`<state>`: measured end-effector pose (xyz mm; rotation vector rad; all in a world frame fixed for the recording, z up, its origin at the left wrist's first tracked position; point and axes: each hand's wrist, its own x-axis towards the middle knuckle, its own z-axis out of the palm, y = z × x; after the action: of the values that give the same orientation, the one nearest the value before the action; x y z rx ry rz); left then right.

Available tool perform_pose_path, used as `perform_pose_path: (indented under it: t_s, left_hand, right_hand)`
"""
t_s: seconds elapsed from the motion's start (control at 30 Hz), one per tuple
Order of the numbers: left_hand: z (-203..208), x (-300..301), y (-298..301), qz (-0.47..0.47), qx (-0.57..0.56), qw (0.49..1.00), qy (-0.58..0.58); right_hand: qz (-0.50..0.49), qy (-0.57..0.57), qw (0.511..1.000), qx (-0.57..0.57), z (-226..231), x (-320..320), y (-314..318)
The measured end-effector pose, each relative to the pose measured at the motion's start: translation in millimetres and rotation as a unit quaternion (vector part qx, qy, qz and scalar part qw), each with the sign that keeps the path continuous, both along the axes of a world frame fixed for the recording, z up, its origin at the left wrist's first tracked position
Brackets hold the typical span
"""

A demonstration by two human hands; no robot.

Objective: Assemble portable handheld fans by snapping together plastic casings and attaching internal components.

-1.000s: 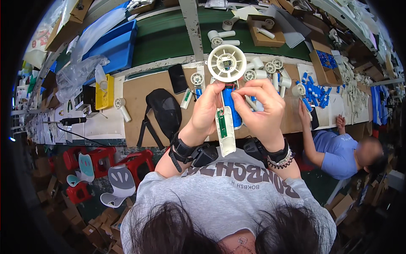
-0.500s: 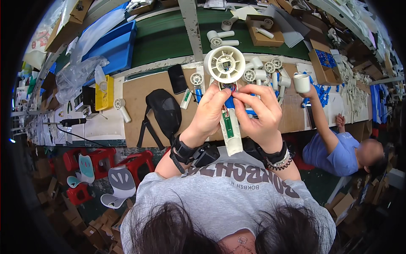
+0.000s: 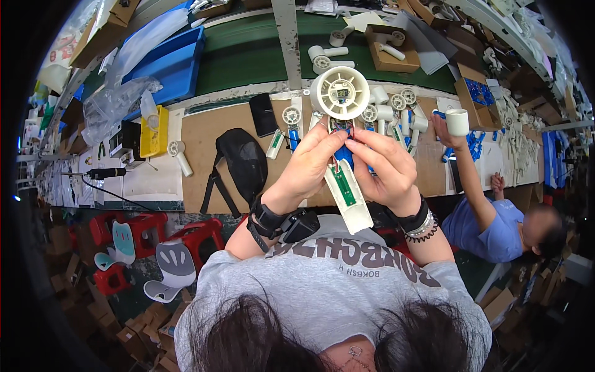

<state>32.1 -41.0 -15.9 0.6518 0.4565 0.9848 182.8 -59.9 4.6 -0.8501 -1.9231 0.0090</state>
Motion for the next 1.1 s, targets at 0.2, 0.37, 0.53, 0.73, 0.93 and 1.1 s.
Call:
perform_pose_path:
  t_s: [0.2,0.37,0.53,0.73,0.93,1.1]
  left_hand:
    - [5,-4,-1,-0.028,-0.009,0.999,-0.034]
    - [10,-3,-2,-0.022,-0.051,0.998,-0.032]
    - [-3,-1,1,-0.011,-0.08,0.996,-0.039]
    - [-6,6,1,0.022,-0.023,0.999,0.014]
    - [-4,11,0,0.05,-0.004,0.998,0.035]
    - [11,13,-5,0.046,-0.016,0.998,0.026]
  right_hand:
    - [0.009,-0.045,0.998,0.034,-3,2,3]
    - [0.013,-0.073,0.996,0.04,-6,4,1]
    - [0.009,-0.098,0.995,0.029,-3,6,0]
    - [-0.01,-0.133,0.991,0.012,5,5,-8]
    - [-0.023,-0.194,0.981,-0.011,11,11,-11]
    - [-0.025,-0.247,0.969,-0.004,12,17,-15]
